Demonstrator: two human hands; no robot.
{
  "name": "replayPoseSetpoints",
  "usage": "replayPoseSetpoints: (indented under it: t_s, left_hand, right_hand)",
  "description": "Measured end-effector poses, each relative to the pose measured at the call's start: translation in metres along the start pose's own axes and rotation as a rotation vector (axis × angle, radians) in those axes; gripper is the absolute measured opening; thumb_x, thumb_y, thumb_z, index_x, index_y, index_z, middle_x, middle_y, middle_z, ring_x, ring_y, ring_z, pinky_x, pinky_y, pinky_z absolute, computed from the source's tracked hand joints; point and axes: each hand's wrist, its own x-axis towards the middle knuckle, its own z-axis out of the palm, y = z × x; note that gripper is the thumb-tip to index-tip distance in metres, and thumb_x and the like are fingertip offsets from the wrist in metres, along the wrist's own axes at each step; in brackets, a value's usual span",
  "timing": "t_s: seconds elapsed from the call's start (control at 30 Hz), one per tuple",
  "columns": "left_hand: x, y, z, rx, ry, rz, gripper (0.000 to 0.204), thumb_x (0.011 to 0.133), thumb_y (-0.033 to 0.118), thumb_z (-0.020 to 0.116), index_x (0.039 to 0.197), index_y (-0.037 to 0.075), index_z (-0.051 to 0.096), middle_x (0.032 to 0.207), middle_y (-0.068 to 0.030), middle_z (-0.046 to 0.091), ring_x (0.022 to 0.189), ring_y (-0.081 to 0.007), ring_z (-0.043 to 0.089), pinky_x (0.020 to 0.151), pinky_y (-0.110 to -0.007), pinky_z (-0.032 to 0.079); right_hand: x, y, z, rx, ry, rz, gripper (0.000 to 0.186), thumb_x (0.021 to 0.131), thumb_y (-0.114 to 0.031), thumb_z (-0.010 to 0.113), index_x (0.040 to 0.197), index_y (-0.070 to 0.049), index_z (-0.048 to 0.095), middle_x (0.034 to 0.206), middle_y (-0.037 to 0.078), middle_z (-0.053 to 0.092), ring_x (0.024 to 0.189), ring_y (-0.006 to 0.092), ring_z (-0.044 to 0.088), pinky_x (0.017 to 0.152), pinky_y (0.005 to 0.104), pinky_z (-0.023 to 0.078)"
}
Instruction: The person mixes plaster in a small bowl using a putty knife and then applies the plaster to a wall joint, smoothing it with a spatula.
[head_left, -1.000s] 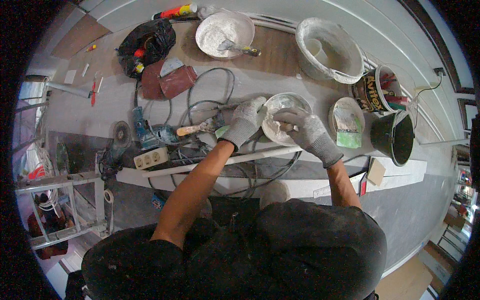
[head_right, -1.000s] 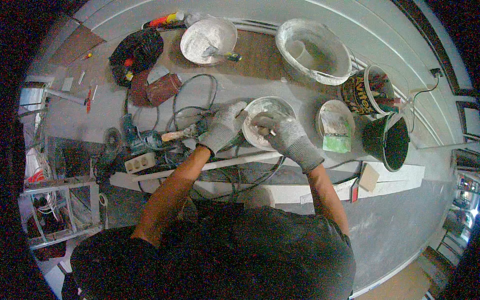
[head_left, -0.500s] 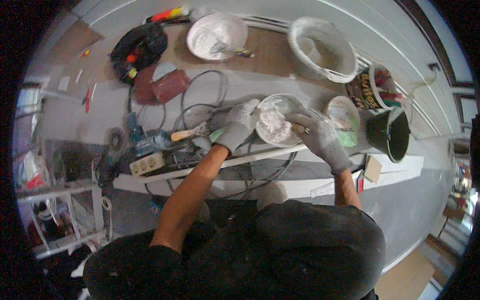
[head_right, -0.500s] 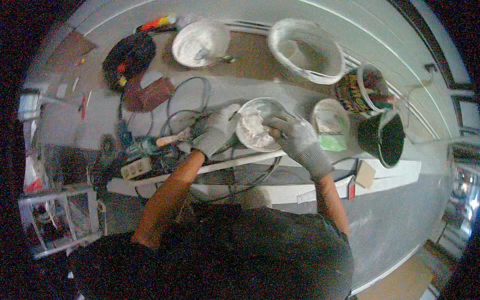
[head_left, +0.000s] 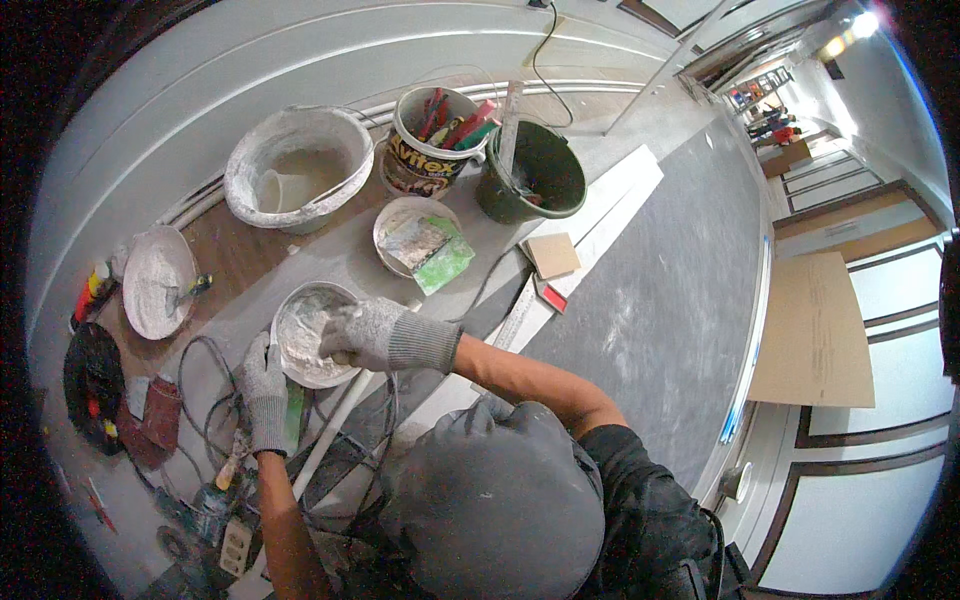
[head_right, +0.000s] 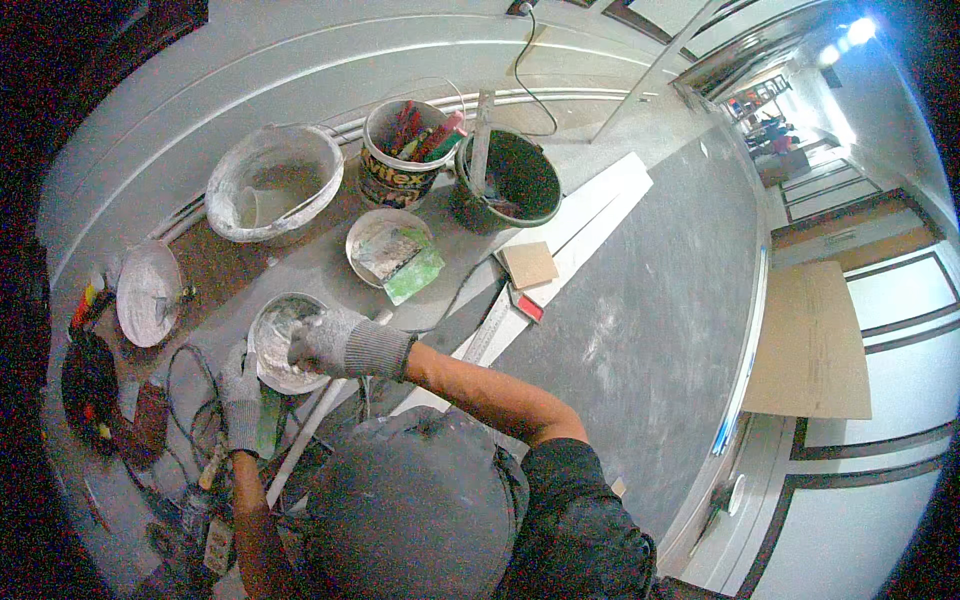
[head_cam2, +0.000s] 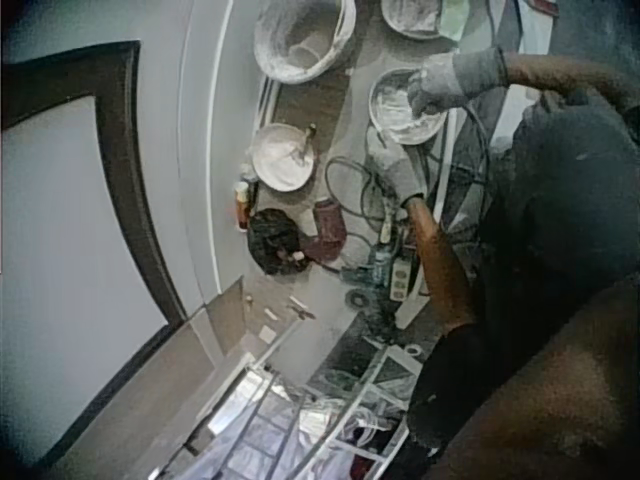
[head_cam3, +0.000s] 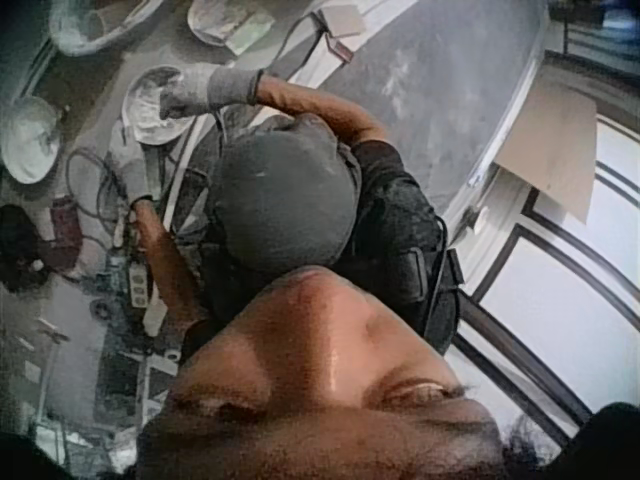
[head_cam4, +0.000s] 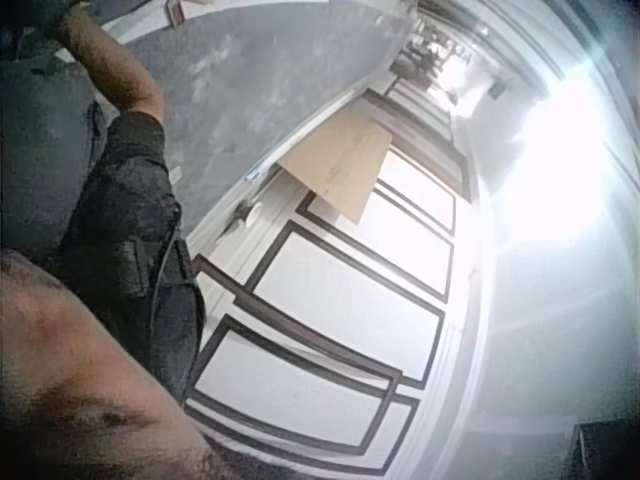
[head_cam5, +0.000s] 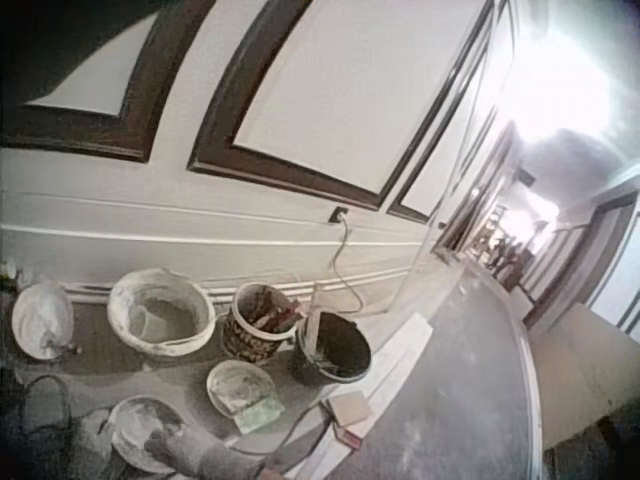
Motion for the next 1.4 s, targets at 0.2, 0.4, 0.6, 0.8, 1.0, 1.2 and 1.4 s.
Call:
replayPoseSetpoints:
  t_s: [0.2,0.4,0.6,0.8,1.0,1.2,1.4]
  left_hand:
    - [0.0,0.024,-0.007,-0.073,-0.143,-0.076,0.034,0.104,0.014,0.058,0.133,-0.003,0.064,0.129,-0.0237,0.069,0.116,-0.0329,0.068,0.101,-0.04,0.051]
    - [0.004,0.008,-0.005,-0.053,-0.133,-0.056,0.031,0.104,0.015,0.058,0.128,-0.003,0.065,0.122,-0.0225,0.071,0.113,-0.0328,0.068,0.099,-0.041,0.051]
    - [-0.002,0.028,0.001,-0.168,-0.091,-0.013,0.031,0.105,0.02,0.058,0.126,-0.001,0.067,0.114,-0.0186,0.073,0.104,-0.0278,0.07,0.094,-0.041,0.054]
    - [-0.003,0.005,0.007,-0.035,0.009,-0.035,0.031,0.105,0.017,0.057,0.127,-0.001,0.068,0.115,-0.0195,0.074,0.108,-0.0304,0.071,0.098,-0.04,0.053]
    - [0.0,-0.005,0.011,-0.142,-0.008,-0.02,0.031,0.103,0.017,0.055,0.126,0.002,0.07,0.12,-0.0224,0.072,0.11,-0.0364,0.07,0.097,-0.045,0.053]
    - [-0.008,0.028,-0.007,-0.02,0.056,0.05,0.037,0.103,0.031,0.055,0.125,0.005,0.07,0.125,-0.0233,0.07,0.116,-0.0438,0.065,0.098,-0.05,0.052]
    - [-0.011,0.028,-0.004,0.11,0.045,-0.089,0.033,0.099,0.026,0.061,0.124,0.007,0.072,0.118,-0.0207,0.074,0.109,-0.0389,0.071,0.092,-0.044,0.056]
  right_hand:
    - [0.001,0.005,0.005,-0.163,0.051,0.051,0.026,0.092,-0.022,0.067,0.117,-0.016,0.072,0.117,0.008,0.07,0.116,0.0299,0.067,0.094,0.0469,0.056]
    - [-0.004,-0.004,0.012,-0.09,-0.08,0.128,0.024,0.093,-0.025,0.067,0.114,-0.016,0.072,0.119,0.008,0.07,0.117,0.0314,0.066,0.099,0.0489,0.054]
    - [0.015,0.002,0.026,-0.196,0.134,-0.062,0.025,0.091,-0.024,0.069,0.115,-0.016,0.071,0.119,0.006,0.067,0.118,0.0293,0.064,0.099,0.0469,0.054]
    - [0.016,-0.004,0.045,-0.183,0.03,-0.135,0.028,0.087,-0.02,0.07,0.115,-0.017,0.072,0.121,0.005,0.069,0.113,0.0279,0.067,0.094,0.0462,0.055]
    - [0.025,0.0,0.019,-0.17,-0.054,-0.061,0.028,0.096,-0.023,0.063,0.121,-0.018,0.074,0.123,0.012,0.073,0.118,0.0311,0.069,0.101,0.0467,0.055]
    - [0.034,-0.011,0.032,-0.155,0.002,-0.076,0.035,0.094,-0.022,0.069,0.128,-0.015,0.069,0.136,0.007,0.065,0.125,0.0315,0.062,0.108,0.0485,0.049]
    - [0.014,-0.02,0.019,-0.12,-0.13,-0.131,0.029,0.094,-0.02,0.069,0.122,-0.015,0.071,0.132,0.006,0.069,0.122,0.0313,0.065,0.103,0.0462,0.053]
